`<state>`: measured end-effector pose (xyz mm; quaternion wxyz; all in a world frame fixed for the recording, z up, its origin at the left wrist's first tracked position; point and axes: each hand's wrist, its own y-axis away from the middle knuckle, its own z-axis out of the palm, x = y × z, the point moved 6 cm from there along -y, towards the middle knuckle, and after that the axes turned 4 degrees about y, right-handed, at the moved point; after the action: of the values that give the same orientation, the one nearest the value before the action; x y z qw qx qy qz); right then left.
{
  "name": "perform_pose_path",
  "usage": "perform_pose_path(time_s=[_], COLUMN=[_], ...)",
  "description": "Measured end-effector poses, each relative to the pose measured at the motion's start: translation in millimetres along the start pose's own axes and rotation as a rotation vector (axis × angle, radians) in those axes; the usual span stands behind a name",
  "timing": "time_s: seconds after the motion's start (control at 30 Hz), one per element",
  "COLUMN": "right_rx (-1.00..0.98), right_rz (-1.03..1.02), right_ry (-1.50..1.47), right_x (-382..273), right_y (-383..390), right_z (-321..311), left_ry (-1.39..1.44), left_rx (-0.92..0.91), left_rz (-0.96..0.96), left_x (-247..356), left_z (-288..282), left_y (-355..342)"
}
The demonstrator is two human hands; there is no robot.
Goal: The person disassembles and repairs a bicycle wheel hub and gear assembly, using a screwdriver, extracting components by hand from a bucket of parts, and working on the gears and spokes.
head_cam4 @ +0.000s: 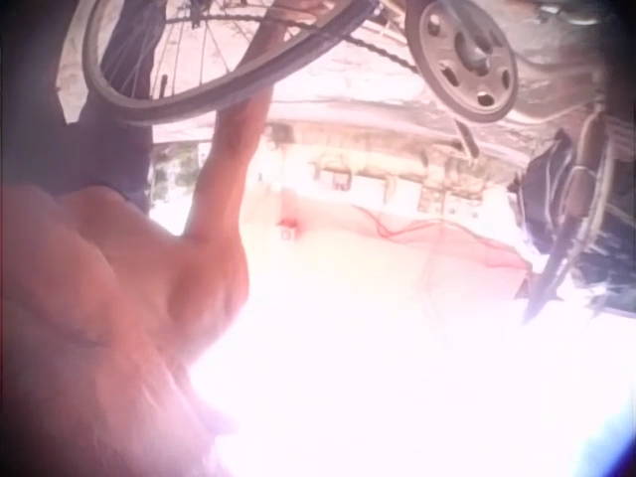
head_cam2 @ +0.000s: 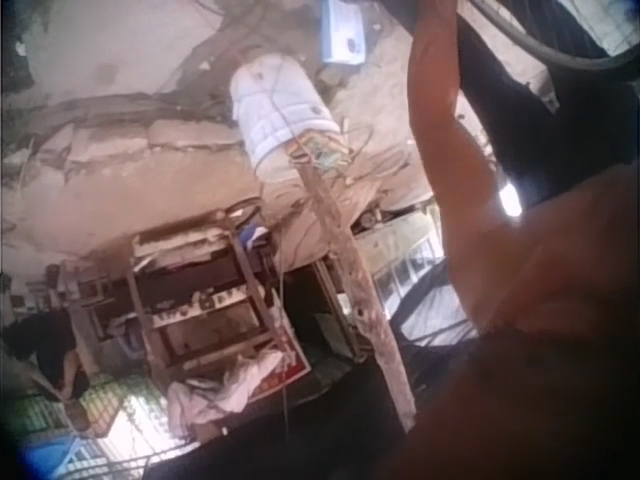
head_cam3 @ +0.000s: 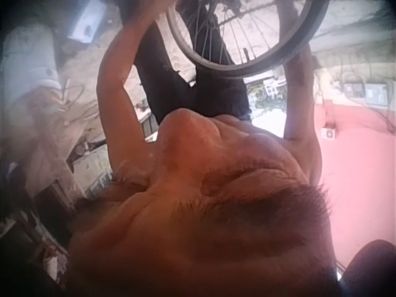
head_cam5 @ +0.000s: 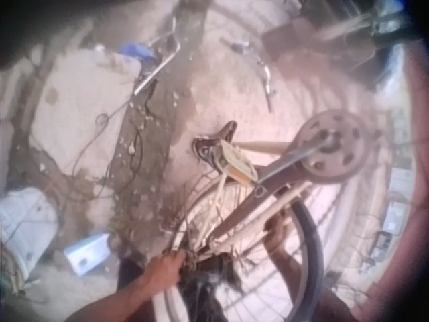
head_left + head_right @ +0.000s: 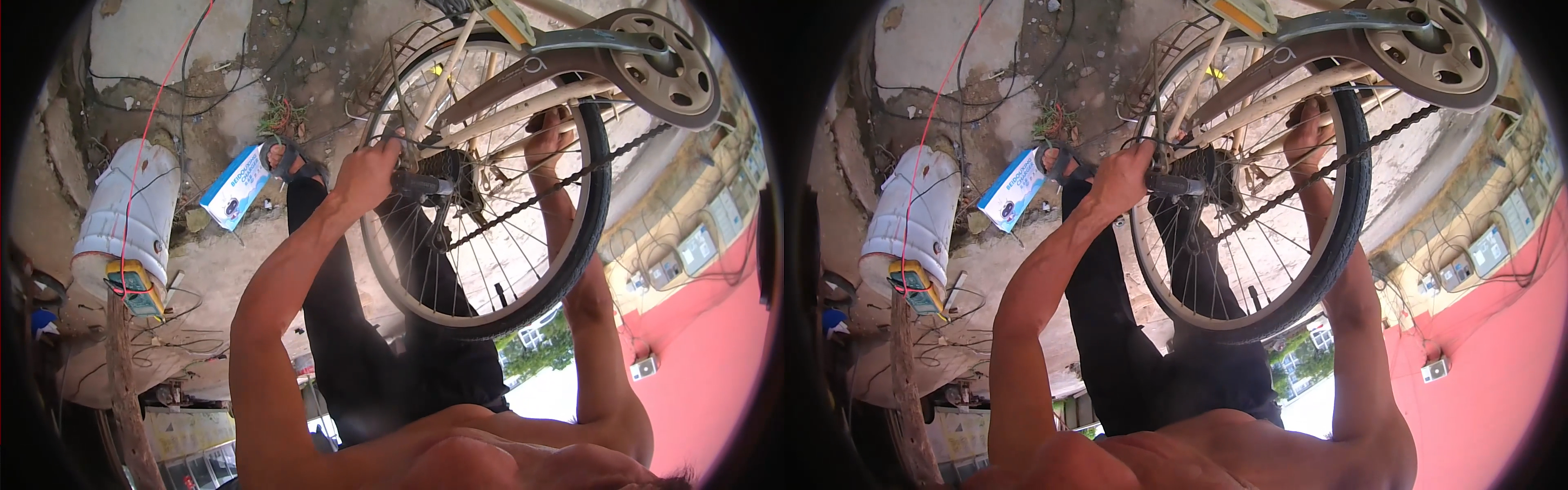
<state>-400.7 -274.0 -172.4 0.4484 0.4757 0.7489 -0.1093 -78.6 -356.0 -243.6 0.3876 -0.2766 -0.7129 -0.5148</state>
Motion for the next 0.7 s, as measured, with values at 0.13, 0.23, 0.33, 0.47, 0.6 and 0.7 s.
perform_pose_path(time_s=[0.13, 0.23, 0.33, 0.47, 0.6, 0.7], right_rx=[0.027, -0.001, 0.046, 0.044, 0.105, 0.013], right_rz=[-0.028, -0.027, -0.01, 0.051, 0.054, 0.139], right_ry=[-0.059, -0.035, -0.02, -0.12, -0.134, -0.116], right_x=[3, 1, -2, 3, 4, 35], right_y=[-1, 3, 9, 9, 2, -13], right_z=[-4, -4, 8, 9, 3, -10], left_ry=[0.058, 0.077, 0.067, 0.202, 0.544, 0.943], left_rx=[0.132, 0.173, 0.19, 0.194, 0.316, 0.582], left_rz=[0.132, 0.09, -0.06, 0.082, -0.102, -0.423], left_x=[6, 7, -1, -13, -36, -81], left_z=[-27, -20, -16, -15, -29, -38], left_y=[12, 15, 4, 11, 58, 125])
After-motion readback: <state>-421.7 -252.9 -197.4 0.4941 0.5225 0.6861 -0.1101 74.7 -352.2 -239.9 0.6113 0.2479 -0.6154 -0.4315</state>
